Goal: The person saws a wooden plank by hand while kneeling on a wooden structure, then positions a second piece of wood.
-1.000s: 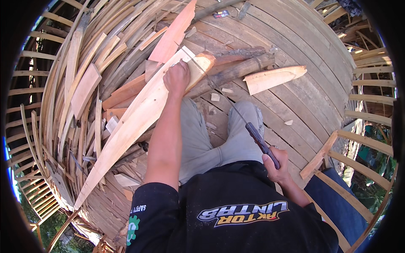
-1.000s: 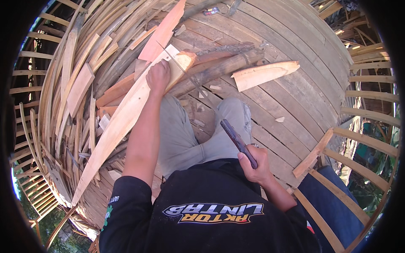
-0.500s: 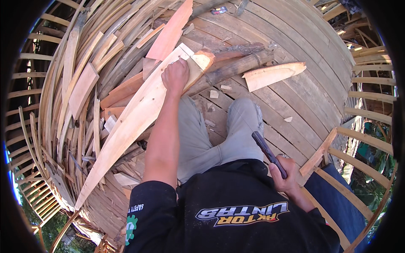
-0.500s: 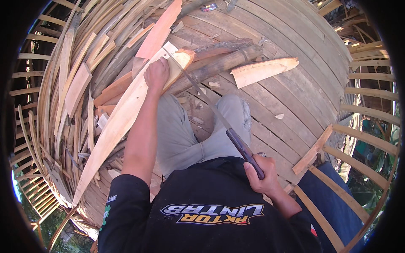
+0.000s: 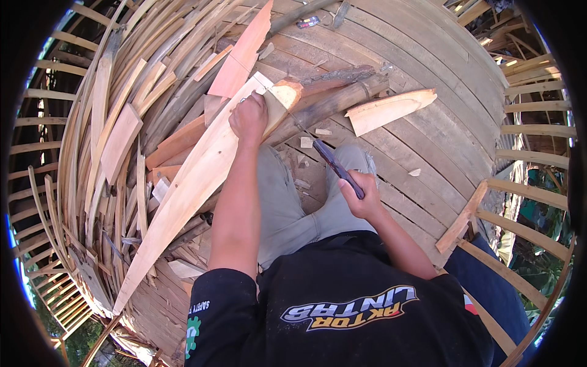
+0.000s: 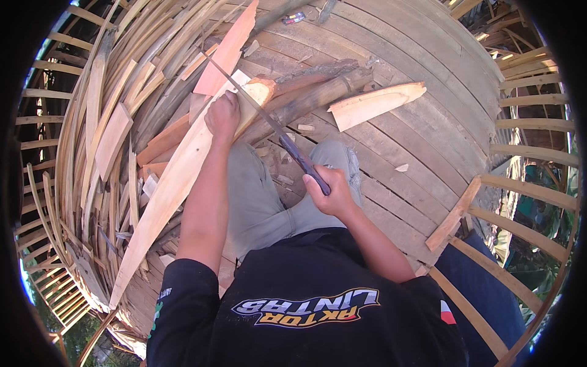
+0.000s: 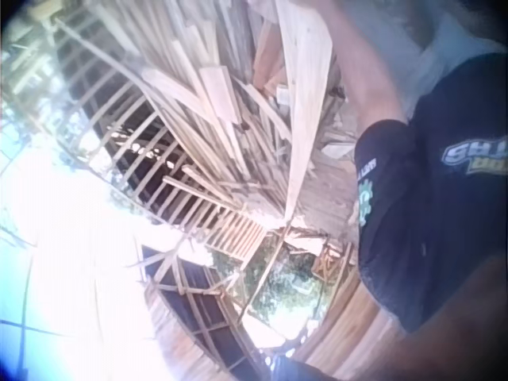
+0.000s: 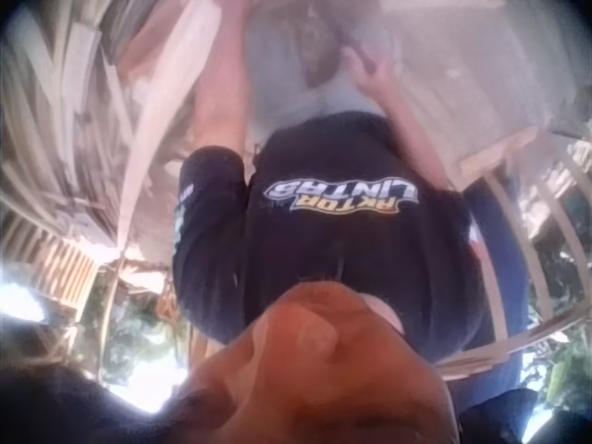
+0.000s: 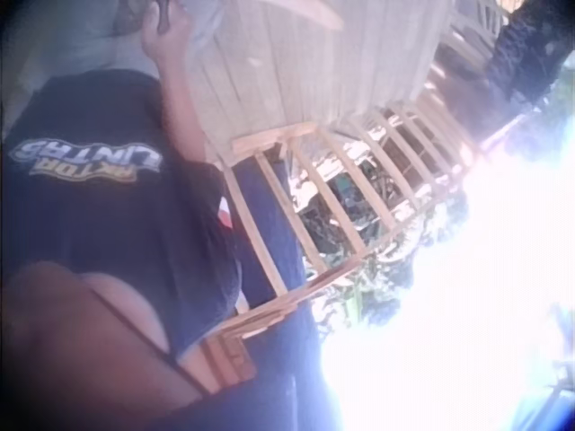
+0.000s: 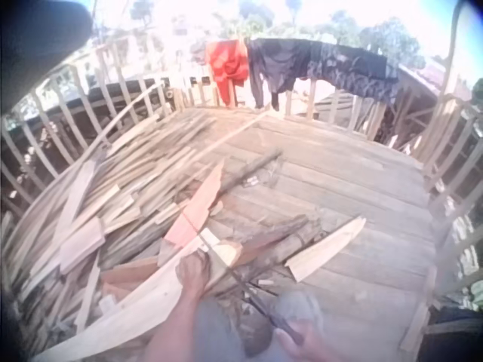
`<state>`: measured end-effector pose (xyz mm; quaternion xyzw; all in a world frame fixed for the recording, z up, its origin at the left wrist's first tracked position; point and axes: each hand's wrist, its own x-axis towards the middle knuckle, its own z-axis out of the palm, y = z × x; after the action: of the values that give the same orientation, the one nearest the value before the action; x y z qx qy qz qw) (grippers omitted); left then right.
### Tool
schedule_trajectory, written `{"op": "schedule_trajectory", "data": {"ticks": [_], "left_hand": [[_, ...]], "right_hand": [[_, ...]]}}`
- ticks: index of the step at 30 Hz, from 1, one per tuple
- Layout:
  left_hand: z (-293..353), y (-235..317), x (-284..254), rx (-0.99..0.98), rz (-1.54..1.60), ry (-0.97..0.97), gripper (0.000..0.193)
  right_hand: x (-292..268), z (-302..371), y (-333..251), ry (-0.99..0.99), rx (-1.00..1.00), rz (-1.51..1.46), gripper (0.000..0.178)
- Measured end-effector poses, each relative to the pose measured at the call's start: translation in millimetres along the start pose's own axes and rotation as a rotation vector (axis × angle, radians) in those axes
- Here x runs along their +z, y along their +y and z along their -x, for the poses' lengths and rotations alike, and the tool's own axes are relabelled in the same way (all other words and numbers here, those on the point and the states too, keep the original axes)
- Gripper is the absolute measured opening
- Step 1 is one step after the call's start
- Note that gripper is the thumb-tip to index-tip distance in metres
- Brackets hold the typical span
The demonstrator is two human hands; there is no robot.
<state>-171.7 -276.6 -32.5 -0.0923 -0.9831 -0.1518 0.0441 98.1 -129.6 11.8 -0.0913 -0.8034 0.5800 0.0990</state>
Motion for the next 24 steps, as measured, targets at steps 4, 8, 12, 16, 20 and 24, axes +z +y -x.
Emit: {"op": "schedule_trajectory", "data": {"ticks": [4,8,12,16,20,24], "left_hand": [[-5,-3,6,0.015,0.023,-0.035,0.055],[-2,0,0,0.038,0.014,-0.039,0.055],[-5,-6,4,0.036,0.026,-0.056,0.054],[-3,-8,5,0.019,0.017,-0.063,0.055],[-7,-6,7,0.017,0.023,-0.041,0.057],[-7,-5,7,0.018,0.013,-0.043,0.056]], "right_hand": [[8,9,43,-0.011,-0.115,0.079,0.029],[12,11,-2,0.043,0.031,0.028,0.028],[-14,44,-7,-0.005,0.041,0.115,0.028],[-47,74,10,-0.062,0.024,0.124,0.028],[-60,80,8,-0.085,0.041,0.137,0.029],[-63,86,-1,-0.081,0.047,0.131,0.03]]}}
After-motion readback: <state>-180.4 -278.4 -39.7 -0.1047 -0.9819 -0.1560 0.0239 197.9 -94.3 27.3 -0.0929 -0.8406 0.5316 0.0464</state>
